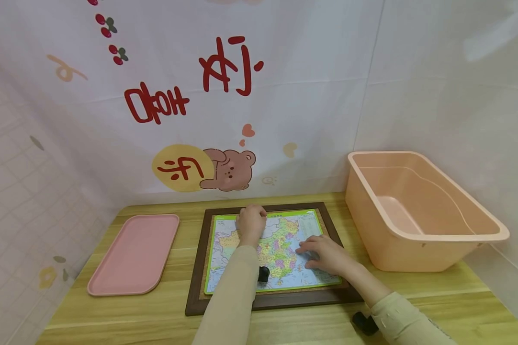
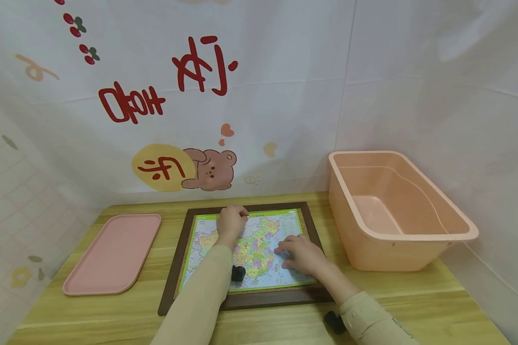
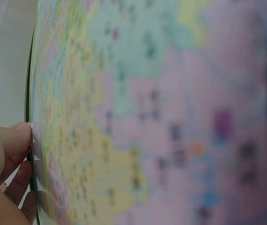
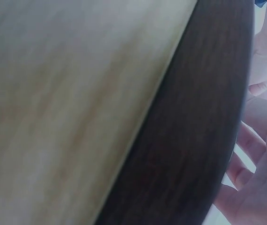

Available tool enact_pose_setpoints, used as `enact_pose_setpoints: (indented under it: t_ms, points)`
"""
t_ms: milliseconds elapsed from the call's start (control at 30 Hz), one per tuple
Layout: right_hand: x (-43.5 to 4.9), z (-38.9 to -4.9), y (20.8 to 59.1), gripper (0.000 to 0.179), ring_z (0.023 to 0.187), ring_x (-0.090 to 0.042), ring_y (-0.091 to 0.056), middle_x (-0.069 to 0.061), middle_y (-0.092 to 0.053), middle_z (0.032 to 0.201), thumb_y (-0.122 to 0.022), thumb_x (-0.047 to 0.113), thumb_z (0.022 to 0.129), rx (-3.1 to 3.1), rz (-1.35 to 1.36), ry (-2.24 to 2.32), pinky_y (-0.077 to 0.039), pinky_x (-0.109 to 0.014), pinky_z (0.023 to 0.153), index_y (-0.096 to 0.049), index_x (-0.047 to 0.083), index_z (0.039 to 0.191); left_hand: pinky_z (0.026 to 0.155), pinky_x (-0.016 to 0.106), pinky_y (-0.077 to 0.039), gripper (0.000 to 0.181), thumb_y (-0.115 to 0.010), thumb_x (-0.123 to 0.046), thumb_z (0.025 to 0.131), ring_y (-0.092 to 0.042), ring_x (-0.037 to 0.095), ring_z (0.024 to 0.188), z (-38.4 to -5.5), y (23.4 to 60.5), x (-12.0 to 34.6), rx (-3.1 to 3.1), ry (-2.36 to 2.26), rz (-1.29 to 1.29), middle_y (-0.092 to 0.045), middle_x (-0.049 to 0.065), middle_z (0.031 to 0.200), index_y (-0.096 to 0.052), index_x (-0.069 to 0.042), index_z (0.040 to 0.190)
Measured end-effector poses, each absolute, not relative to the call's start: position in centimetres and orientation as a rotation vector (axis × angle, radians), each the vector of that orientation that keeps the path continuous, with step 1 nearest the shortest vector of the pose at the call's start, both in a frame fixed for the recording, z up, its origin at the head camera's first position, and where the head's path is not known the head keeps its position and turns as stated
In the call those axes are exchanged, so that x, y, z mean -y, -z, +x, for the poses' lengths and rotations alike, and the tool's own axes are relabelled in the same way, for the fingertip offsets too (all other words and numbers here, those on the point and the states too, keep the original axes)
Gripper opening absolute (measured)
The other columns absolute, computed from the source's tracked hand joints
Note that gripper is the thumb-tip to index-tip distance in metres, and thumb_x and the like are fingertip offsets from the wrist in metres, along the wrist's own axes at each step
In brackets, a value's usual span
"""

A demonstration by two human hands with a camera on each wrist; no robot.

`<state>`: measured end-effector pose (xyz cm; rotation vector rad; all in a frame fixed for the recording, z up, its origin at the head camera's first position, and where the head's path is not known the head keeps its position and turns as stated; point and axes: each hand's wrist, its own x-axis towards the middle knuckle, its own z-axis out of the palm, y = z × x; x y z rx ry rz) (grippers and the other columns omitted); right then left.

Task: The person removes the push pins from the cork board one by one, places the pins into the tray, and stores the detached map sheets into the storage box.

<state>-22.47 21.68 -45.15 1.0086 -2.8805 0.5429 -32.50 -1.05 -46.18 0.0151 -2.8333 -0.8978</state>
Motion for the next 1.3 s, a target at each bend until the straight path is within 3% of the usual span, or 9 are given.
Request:
enact_pose_setpoints:
  t_ms: [233,600,1300]
  points:
    - [-21.7,-22.5,45.1,0.038,0.111,-0.029,-0.059,-0.009,-0.065,0.122,-0.082,0.017,0.08,2.89,1.0,-0.543,-0.046,-0.049,0.094,-0.073,0.013,0.117,0.095,0.048,-0.042,0.007,-0.072,-0.016,0.092,-0.055,0.029,0.102,-32.5,46.1,1.0,2.83,0.904,0.029,-0.064,0.001,0.1,-0.075,-0.02,0.088]
    - [-21.6,-22.4,45.0,0.038,0.11,-0.029,-0.059,-0.009,-0.065,0.122,-0.082,0.017,0.081,2.887,1.007,-0.552,-0.046,-0.049,0.094,-0.073,0.013,0.117,0.092,0.047,-0.042,0.024,-0.069,-0.015,0.094,-0.055,0.029,0.095,-32.5,46.1,1.1,2.821,0.924,0.04,-0.059,-0.001,0.086,-0.063,-0.016,0.071]
    - [-21.6,-22.2,45.0,0.038,0.11,-0.031,-0.059,-0.01,-0.065,0.122,-0.082,0.017,0.08,2.894,0.977,-0.571,-0.047,-0.05,0.093,-0.074,0.012,0.117,0.09,0.048,-0.043,0.017,-0.065,-0.016,0.096,-0.056,0.022,0.08,-32.0,46.4,2.0,2.833,1.03,-0.04,-0.062,-0.004,0.079,-0.066,-0.017,0.079]
